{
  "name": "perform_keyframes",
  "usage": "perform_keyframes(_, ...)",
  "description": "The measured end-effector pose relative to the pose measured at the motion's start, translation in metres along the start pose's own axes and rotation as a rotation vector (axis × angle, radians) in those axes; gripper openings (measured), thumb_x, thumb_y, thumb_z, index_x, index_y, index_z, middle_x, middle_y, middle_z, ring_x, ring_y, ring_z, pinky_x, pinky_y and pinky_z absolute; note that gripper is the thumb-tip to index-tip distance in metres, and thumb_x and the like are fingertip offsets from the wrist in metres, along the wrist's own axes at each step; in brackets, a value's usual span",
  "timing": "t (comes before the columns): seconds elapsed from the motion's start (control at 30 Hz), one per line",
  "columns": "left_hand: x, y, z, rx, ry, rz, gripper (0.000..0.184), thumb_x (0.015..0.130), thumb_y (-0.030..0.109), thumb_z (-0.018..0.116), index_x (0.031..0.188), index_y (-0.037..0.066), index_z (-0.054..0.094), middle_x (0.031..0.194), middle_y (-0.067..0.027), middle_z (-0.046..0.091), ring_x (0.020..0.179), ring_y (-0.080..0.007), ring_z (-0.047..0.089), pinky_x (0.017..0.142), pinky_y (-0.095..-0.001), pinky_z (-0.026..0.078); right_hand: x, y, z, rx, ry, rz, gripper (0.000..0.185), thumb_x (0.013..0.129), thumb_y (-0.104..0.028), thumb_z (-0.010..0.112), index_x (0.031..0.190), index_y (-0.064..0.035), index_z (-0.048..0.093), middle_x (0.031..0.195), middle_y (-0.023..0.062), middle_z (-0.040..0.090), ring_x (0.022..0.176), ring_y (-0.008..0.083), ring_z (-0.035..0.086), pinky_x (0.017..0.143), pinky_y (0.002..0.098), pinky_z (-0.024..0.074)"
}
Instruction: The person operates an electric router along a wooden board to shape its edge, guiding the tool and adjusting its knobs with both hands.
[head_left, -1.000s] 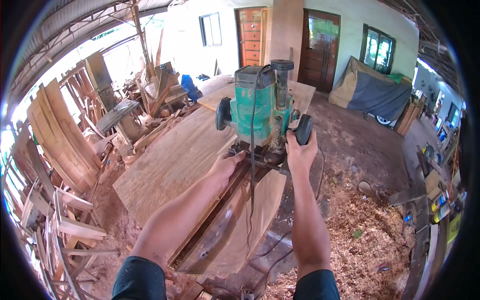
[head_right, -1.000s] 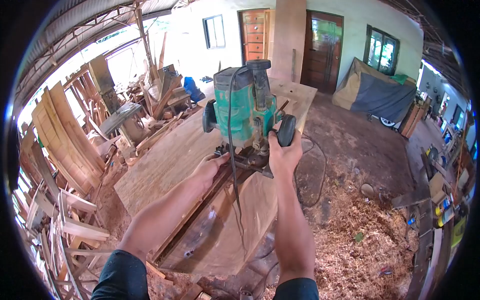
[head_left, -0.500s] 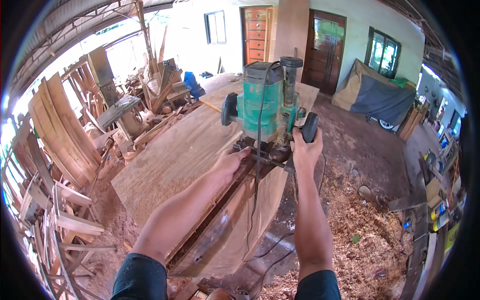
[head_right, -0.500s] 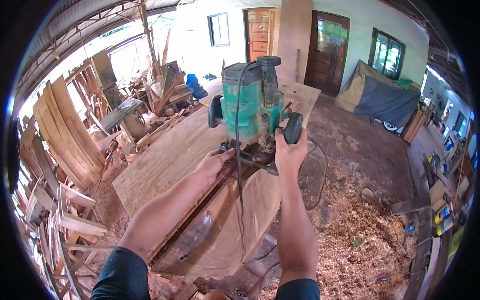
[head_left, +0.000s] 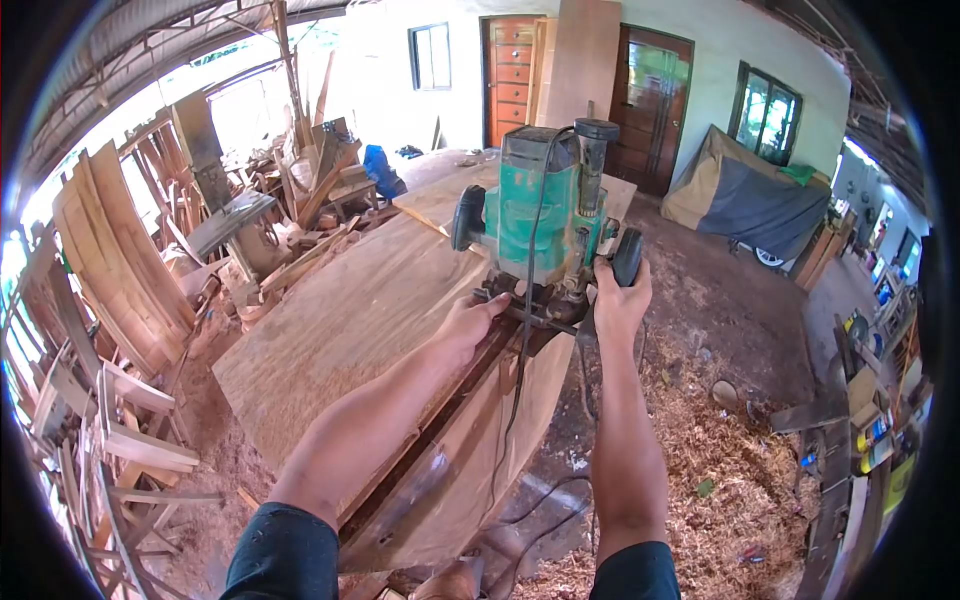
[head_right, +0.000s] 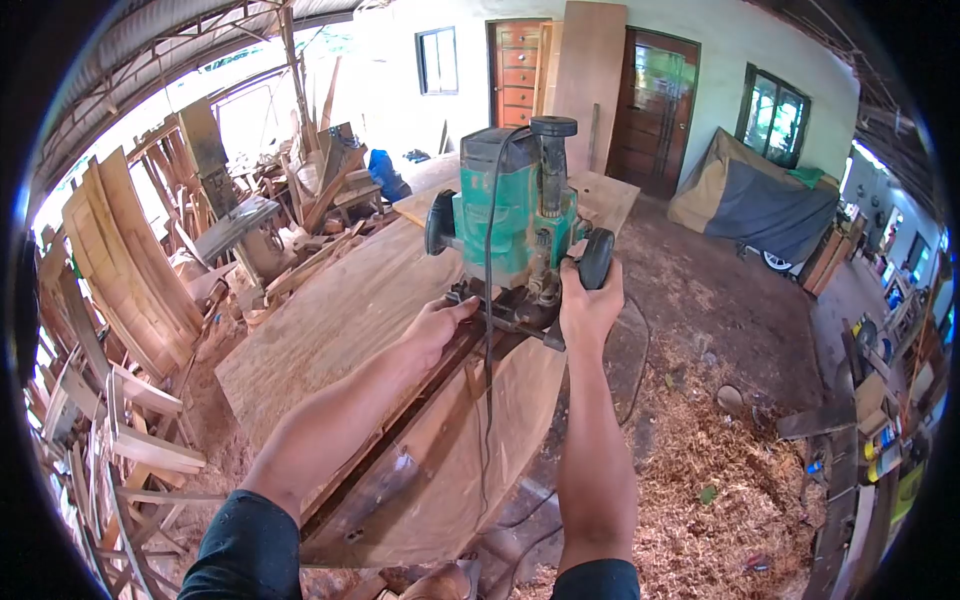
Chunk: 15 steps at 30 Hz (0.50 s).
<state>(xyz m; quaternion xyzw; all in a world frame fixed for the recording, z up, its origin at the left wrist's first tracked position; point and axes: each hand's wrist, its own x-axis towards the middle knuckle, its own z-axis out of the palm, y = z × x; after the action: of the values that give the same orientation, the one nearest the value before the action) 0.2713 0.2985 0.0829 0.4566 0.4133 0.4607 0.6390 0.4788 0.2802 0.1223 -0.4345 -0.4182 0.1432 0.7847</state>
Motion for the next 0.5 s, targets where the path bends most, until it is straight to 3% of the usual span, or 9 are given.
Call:
perform_keyframes(0.07,0.008,0.000,0.003,0.014,0.004,0.001,0.024,0.096,0.024,0.064,0.101,0.001,0.067,0.094,-0.0051,0.069,0.085,-0.0138,0.058,0.076,-0.0323,0.044,0.005,-0.002,0.000,-0.001,0.008,0.048,0.025,0.080,-0.011,0.070,0.102,-0.0012,0.063,0.089,0.0047,0.065,0.080,0.0125,0.059,0.076,0.0287,0.0476)
perform_keyframes(0.37,0.045,0.003,0.019,-0.028,0.010,-0.036,0.027,0.095,0.025,0.065,0.101,-0.001,0.067,0.093,-0.0094,0.070,0.080,-0.0174,0.063,0.070,-0.0350,0.048,0.036,0.006,0.002,0.025,0.006,0.044,0.023,0.081,-0.009,0.071,0.100,-0.0012,0.062,0.079,0.0017,0.061,0.063,0.0072,0.053,0.056,0.0253,0.0431)
perform_keyframes(0.5,0.059,0.003,0.025,-0.009,0.017,-0.040,0.028,0.095,0.024,0.065,0.102,-0.003,0.067,0.091,-0.0101,0.070,0.077,-0.0175,0.064,0.067,-0.0358,0.050,0.043,0.002,0.003,-0.021,0.007,0.034,0.024,0.080,-0.012,0.072,0.097,0.0013,0.062,0.083,0.0033,0.060,0.073,0.0111,0.053,0.067,0.0277,0.0452)
